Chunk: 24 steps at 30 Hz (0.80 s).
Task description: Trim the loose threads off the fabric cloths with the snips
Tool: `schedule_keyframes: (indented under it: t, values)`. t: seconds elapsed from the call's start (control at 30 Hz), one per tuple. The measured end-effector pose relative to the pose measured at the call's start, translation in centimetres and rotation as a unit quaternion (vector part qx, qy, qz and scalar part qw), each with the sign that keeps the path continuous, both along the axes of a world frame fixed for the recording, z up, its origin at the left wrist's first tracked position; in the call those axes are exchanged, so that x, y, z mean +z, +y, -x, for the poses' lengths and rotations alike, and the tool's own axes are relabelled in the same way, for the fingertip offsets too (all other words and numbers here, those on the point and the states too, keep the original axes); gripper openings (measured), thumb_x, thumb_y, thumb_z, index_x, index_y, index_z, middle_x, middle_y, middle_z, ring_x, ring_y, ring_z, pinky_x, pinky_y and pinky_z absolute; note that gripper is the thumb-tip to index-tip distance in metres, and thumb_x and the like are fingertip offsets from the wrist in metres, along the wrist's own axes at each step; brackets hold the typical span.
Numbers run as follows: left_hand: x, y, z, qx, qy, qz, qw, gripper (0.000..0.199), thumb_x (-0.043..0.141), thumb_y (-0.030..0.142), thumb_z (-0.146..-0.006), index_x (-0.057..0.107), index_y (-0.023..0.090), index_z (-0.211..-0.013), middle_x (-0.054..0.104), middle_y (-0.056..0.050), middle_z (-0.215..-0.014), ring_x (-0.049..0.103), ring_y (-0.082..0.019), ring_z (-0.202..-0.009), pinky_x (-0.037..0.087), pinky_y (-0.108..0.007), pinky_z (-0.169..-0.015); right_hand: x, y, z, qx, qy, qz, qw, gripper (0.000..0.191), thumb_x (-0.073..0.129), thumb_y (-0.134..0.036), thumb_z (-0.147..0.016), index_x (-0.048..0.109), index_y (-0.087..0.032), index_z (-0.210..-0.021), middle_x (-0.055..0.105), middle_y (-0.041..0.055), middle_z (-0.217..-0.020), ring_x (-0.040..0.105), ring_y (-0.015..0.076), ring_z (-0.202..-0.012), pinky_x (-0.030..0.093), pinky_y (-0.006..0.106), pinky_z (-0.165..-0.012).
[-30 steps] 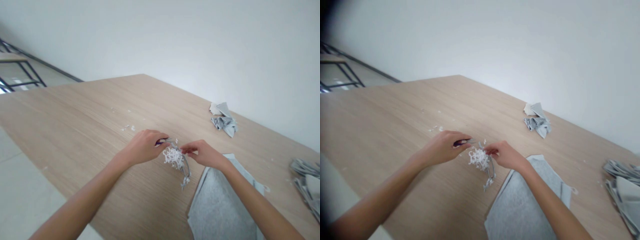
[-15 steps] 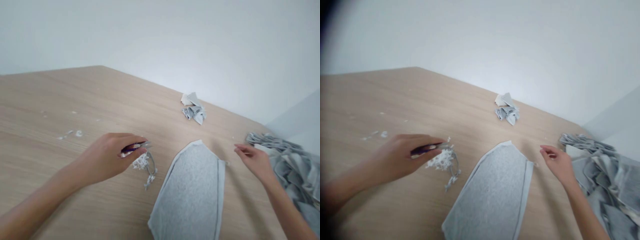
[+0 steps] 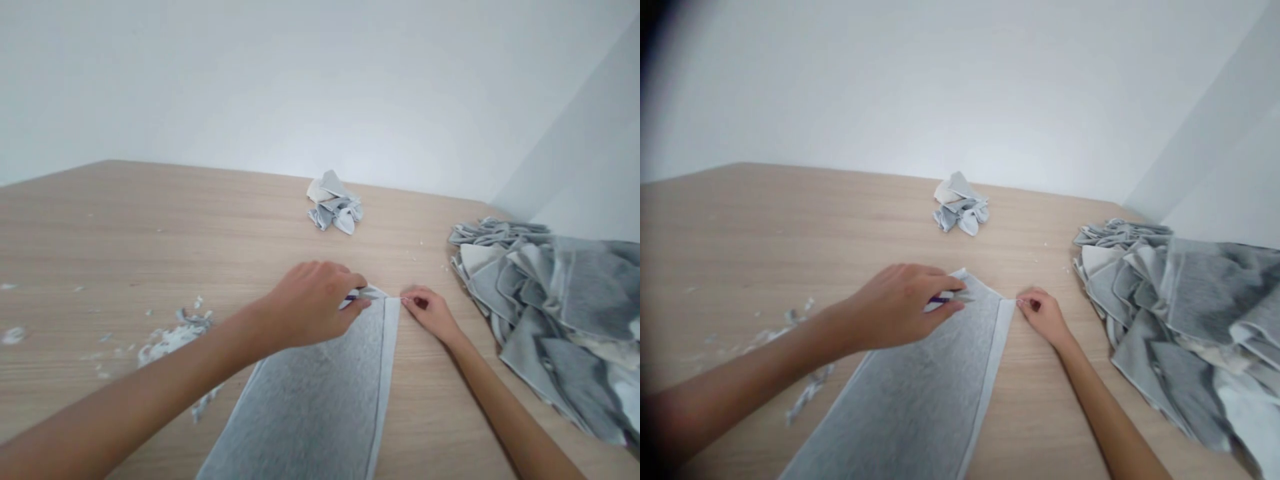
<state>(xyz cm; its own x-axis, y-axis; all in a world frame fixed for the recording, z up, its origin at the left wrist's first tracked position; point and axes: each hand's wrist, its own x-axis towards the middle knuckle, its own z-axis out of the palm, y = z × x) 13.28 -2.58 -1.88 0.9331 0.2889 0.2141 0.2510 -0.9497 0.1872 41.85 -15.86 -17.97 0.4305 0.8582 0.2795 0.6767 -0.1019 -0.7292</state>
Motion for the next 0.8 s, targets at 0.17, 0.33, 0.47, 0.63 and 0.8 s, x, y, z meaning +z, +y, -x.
schedule_keyframes:
  t: [0.17,0.33,0.47,0.63,0.8]
  values:
    - [-1.3,-1.6,-6.3,0.044,-0.005,0.011,0.999,0.031,0.053,0.043,-0.095,0.074,0.023,-0.104,0.075,-0.011,-0.095,0.071,-0.03,-0.091,0.051,-0.038,-0.075,-0.3,-0.9,-0.3,-0.041,0.07,-0.023,0.996,0.03,0.066,-0.045,-0.081,0.078,-0.018,-0.083,0.076,0.0082,-0.08,0.064,0.0216,-0.073,0.053,0.036,-0.072]
    - [-4.6,-1.5,-11.4,0.059,0.009,0.049,0.997,0.033,0.055,0.042,-0.091,0.076,0.017,-0.088,0.074,-0.015,-0.085,0.071,-0.031,-0.084,0.051,-0.036,-0.07,0.6,-1.2,-0.2,-0.1,0.138,-0.077,0.982,0.034,0.068,-0.048,-0.08,0.077,-0.015,-0.085,0.076,0.0079,-0.079,0.066,0.0199,-0.072,0.053,0.033,-0.069]
    - [-7.3,-0.4,-13.4,0.055,0.002,0.1,0.993,0.034,0.053,0.041,-0.093,0.078,0.018,-0.096,0.076,-0.015,-0.093,0.072,-0.029,-0.089,0.05,-0.035,-0.073,1.9,-1.7,0.0,-0.131,0.158,-0.126,0.97,0.03,0.068,-0.046,-0.082,0.075,-0.016,-0.082,0.073,0.0054,-0.072,0.062,0.0173,-0.066,0.05,0.03,-0.065]
    - [-9.1,0.6,-13.4,-0.037,-0.011,0.199,0.979,0.033,0.049,0.039,-0.097,0.076,0.026,-0.109,0.078,-0.003,-0.1,0.071,-0.019,-0.088,0.047,-0.026,-0.073,3.0,-2.2,0.2,-0.143,0.155,-0.159,0.964,0.025,0.071,-0.042,-0.081,0.076,-0.017,-0.084,0.072,0.0042,-0.07,0.062,0.017,-0.064,0.05,0.03,-0.064]
    - [-9.3,1.4,-13.2,-0.11,-0.012,0.281,0.953,0.033,0.05,0.039,-0.096,0.076,0.025,-0.11,0.078,0.003,-0.096,0.068,-0.014,-0.079,0.043,-0.021,-0.066,3.2,-2.4,0.4,-0.145,0.132,-0.194,0.961,0.018,0.071,-0.036,-0.083,0.076,-0.018,-0.082,0.071,0.0029,-0.072,0.064,0.0172,-0.071,0.051,0.03,-0.069]
